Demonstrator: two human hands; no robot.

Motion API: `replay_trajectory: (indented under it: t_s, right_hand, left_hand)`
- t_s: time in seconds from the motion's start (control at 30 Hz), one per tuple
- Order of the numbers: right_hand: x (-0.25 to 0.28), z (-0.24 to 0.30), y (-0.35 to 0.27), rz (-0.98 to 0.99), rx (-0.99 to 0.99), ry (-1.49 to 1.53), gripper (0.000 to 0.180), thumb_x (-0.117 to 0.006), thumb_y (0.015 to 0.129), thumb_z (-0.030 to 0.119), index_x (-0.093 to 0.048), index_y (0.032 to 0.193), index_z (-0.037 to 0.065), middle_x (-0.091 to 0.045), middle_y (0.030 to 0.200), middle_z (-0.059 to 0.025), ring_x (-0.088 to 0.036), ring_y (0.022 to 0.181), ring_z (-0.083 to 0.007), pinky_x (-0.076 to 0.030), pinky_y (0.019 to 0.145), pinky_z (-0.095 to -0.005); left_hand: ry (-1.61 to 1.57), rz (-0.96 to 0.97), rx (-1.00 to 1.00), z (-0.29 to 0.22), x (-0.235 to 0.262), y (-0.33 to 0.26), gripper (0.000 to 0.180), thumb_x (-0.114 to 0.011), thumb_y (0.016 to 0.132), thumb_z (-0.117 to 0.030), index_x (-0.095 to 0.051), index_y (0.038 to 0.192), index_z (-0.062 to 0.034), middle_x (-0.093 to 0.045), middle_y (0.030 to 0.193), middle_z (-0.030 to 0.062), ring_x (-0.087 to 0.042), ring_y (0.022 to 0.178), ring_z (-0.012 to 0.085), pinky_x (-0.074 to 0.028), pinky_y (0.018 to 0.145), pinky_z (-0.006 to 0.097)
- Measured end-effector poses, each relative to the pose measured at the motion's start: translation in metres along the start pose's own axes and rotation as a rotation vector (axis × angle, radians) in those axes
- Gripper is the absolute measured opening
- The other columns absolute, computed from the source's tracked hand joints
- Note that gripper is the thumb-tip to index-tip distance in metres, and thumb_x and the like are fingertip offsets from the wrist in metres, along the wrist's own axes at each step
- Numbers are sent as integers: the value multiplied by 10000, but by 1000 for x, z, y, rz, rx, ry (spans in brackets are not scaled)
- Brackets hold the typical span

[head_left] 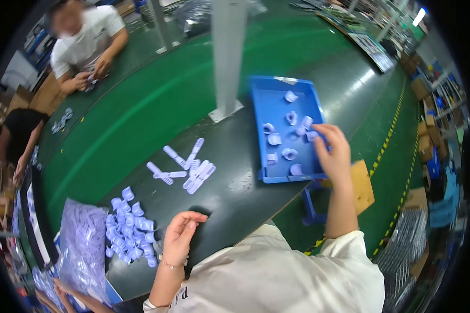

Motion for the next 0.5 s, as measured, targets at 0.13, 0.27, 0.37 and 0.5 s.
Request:
replay_trajectory:
  t_s: [0.13,0.27,0.37,0.5]
  right_hand:
    - [-29,-43,60,204,139,11,335,-600,888,113,-599,1221,84,-546,1276,-164,-533,1181,-326,-451,966,-373]
    - [-101,-62,90,521,118,-254,397,-594,911,291,-572,1266,115,-413,1397,-233,-458,1256,-396,-405,1034,-425]
    - [-112,-58,74,772,56,-213,545,-622,862,471,-558,1294,145,-380,1411,-258,-450,1246,-431,-396,1042,-447]
    - [-79,-25,37,1023,296,-193,765,-755,708,529,-518,1339,167,-347,1435,-252,-438,1244,-453,-393,1042,-461]
  left_hand:
    - [35,114,28,-10,-14,16,176,-518,958,-117,-574,1091,-16,-657,1053,92,-603,989,173,-437,907,288]
    - [576,380,-272,-62,-87,53,221,-595,896,-112,-599,1106,-44,-629,1100,103,-593,1041,223,-457,904,335]
    - [813,404,-699,-81,-151,72,301,-650,835,-122,-602,1127,-67,-584,1177,120,-558,1109,303,-465,915,393]
    - [1354,401,-837,-63,-204,139,718,-770,724,-305,-473,1344,-96,-428,1390,177,-370,1313,381,-339,1066,460]
Point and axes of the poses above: each hand's wrist, its own y-axis towards the middle knuckle, its own x-axis out of the back of the hand, z = x × y, the point moved 7 cm from there along y, towards the middle knuckle
